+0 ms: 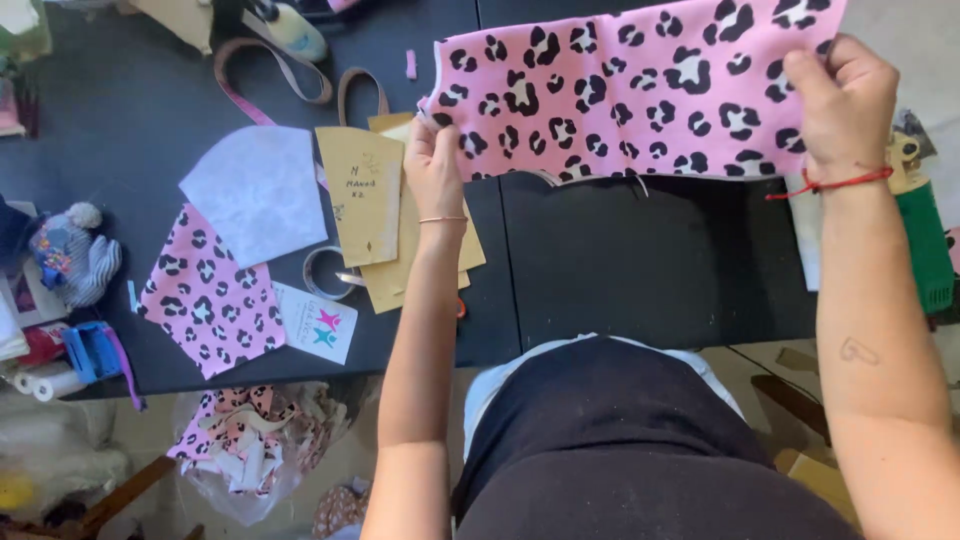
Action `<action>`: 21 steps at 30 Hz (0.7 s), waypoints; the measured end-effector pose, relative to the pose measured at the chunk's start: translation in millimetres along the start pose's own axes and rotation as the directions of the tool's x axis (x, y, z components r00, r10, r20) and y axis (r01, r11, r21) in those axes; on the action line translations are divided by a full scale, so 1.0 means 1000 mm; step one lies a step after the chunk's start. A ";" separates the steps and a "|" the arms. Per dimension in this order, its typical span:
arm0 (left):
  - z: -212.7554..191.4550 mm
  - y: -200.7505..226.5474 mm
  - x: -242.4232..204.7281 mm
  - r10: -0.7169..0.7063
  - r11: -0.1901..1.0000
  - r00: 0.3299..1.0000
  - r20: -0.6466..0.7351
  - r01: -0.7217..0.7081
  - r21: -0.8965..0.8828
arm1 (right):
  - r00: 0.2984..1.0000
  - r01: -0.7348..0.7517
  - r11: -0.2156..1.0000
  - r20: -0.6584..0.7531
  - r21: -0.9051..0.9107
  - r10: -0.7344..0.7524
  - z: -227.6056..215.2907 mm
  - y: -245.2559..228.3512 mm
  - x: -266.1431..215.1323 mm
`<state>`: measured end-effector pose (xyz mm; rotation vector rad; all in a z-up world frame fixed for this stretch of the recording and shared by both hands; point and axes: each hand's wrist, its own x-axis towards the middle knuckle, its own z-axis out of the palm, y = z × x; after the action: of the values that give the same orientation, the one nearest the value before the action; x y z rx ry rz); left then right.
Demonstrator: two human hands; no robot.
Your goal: The person uses a rotary cutter to cut a piece of white fabric on a table. They then unfold a piece of pink leopard-print fabric, place a cardboard pattern on it, and use a measuring tape and pen to mark the pattern. Finally, they use the rotary cutter to cut the pink fabric along the marked lines.
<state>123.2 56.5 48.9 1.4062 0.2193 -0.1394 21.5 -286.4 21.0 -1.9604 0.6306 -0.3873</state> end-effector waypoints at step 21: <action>0.035 -0.049 0.130 0.346 -0.069 0.767 0.540 -0.553 0.830 | 0.992 -0.064 0.927 0.123 0.371 0.019 0.018 -0.005 0.050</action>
<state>241.1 18.4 -23.8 2.7954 -0.7225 0.2638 72.9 -300.8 17.3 -1.5888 0.4811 -0.3357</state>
